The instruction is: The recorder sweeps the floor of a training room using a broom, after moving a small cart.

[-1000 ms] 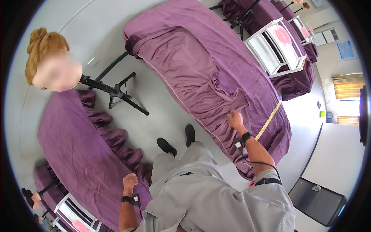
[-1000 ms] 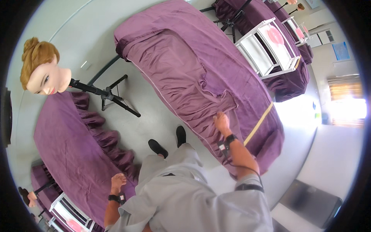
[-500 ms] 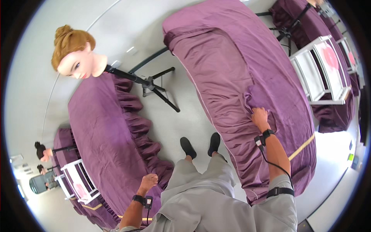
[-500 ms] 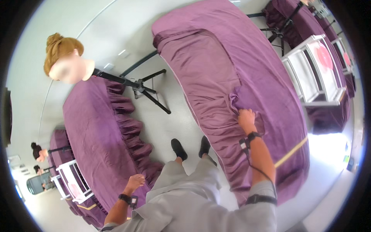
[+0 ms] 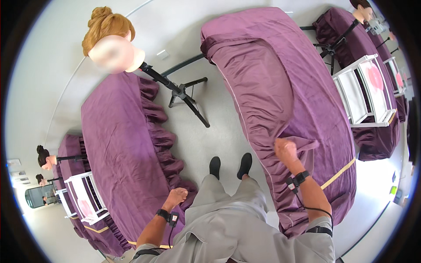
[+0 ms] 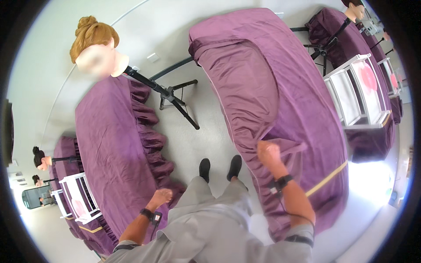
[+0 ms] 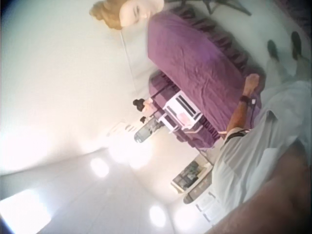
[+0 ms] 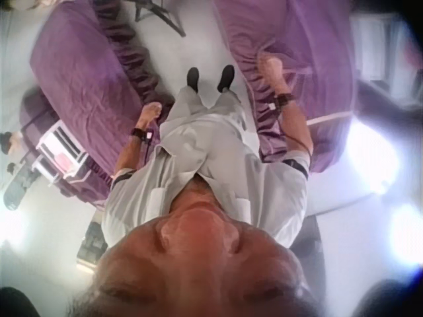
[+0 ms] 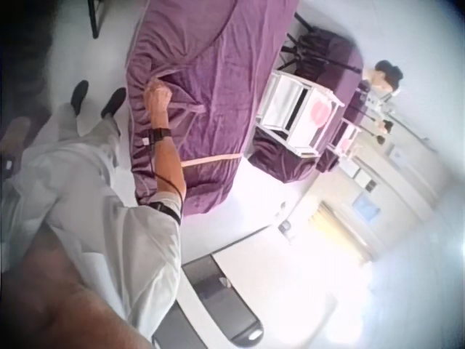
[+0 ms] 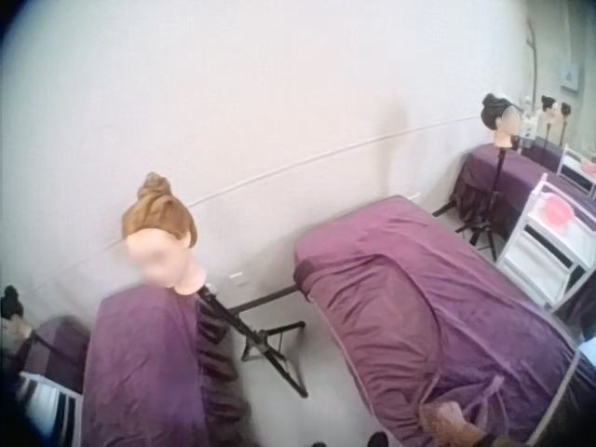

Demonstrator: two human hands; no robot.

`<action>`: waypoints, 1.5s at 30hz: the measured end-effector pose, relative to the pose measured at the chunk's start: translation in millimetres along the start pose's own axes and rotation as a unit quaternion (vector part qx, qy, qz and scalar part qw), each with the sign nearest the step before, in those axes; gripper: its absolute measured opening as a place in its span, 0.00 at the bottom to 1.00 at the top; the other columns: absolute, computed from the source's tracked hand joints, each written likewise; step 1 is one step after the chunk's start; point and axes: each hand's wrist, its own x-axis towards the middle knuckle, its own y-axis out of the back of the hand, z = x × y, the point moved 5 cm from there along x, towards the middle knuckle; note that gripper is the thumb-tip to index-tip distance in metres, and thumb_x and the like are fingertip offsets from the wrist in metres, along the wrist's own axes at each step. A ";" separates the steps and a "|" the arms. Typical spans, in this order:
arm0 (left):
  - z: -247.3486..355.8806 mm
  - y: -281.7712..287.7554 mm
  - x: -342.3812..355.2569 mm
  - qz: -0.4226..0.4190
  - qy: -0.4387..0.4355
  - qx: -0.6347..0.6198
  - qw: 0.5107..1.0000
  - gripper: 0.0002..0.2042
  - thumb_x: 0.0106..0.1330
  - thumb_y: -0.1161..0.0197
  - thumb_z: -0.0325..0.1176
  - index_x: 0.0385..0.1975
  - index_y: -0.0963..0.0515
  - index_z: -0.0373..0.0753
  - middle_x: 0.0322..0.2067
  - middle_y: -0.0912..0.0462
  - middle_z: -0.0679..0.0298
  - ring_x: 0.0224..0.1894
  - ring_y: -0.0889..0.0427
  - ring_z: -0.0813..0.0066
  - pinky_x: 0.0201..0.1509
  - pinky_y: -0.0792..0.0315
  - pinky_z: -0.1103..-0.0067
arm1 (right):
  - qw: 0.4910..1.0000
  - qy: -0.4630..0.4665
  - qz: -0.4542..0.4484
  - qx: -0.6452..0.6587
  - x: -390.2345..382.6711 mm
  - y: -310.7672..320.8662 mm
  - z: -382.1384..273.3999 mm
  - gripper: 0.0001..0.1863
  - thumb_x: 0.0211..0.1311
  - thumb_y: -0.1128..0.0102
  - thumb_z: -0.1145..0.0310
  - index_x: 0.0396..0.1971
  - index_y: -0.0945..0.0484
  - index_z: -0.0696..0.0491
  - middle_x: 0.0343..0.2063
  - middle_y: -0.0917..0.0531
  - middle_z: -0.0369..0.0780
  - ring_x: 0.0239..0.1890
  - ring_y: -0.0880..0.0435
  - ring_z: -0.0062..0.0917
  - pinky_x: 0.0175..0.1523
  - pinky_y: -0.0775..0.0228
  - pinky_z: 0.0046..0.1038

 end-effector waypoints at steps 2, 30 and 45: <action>-3.0 9.7 10.2 -0.019 -0.017 0.016 1.000 0.12 0.64 0.46 0.34 0.39 0.22 0.33 0.26 0.20 0.65 0.27 0.22 0.79 0.30 0.25 0.82 | 0.998 0.030 -0.009 -0.050 -23.0 -31.8 -37.0 0.03 0.50 0.48 0.71 0.20 0.29 0.50 0.16 0.26 0.38 0.19 0.25 0.34 0.25 0.34 0.37; -35.9 66.9 31.9 -0.041 0.010 -0.001 0.999 0.08 0.60 0.38 0.33 0.34 0.22 0.37 0.26 0.20 0.65 0.27 0.21 0.75 0.28 0.25 0.81 | 0.883 -0.148 -0.071 0.441 -59.4 -94.3 -233.2 0.14 0.55 0.48 0.68 0.40 0.25 0.58 0.28 0.20 0.50 0.34 0.21 0.44 0.40 0.30 0.39; -2.4 -16.5 0.9 -0.088 0.014 0.172 0.981 0.11 0.63 0.42 0.32 0.40 0.22 0.32 0.29 0.20 0.64 0.28 0.22 0.78 0.30 0.24 0.82 | 0.882 -0.459 0.021 -0.104 -330.9 19.8 65.0 0.30 0.48 0.39 0.73 0.55 0.35 0.58 0.47 0.26 0.47 0.48 0.27 0.42 0.51 0.32 0.39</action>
